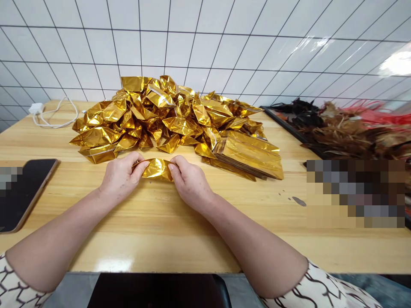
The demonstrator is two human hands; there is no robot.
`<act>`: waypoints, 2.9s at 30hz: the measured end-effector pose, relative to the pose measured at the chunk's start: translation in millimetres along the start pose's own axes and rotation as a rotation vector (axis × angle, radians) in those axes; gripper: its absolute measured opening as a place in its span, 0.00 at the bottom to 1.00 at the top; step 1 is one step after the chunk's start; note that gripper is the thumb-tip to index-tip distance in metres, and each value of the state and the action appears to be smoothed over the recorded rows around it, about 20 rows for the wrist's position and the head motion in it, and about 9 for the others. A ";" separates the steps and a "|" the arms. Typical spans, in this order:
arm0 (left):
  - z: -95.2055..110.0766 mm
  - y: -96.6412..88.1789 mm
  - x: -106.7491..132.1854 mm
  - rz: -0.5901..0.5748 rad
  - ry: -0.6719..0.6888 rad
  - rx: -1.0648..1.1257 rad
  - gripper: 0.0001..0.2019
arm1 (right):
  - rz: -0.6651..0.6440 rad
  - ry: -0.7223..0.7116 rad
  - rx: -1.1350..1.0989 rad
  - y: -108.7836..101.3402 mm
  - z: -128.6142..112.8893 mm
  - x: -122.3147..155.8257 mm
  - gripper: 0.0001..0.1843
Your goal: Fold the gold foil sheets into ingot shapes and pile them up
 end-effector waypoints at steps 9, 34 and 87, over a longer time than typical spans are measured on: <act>4.1 -2.2 0.0 0.012 -0.015 0.014 0.11 | -0.030 0.053 0.055 1.2 -1.3 -0.6 0.10; 5.4 -9.2 -0.2 0.050 -0.071 0.153 0.11 | -0.005 -0.016 0.068 0.5 -5.2 4.3 0.13; 5.5 -10.7 -0.8 0.130 -0.100 0.240 0.12 | 0.027 -0.074 -0.049 3.8 -4.4 2.4 0.09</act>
Point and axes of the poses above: each hand's wrist, its own x-axis away from the middle knuckle, its own y-axis out of the palm, z = x × y, the point moved 5 cm from there along -x, towards the middle knuckle, and after that the axes turned 13 degrees about -x, right-handed, at the moved point
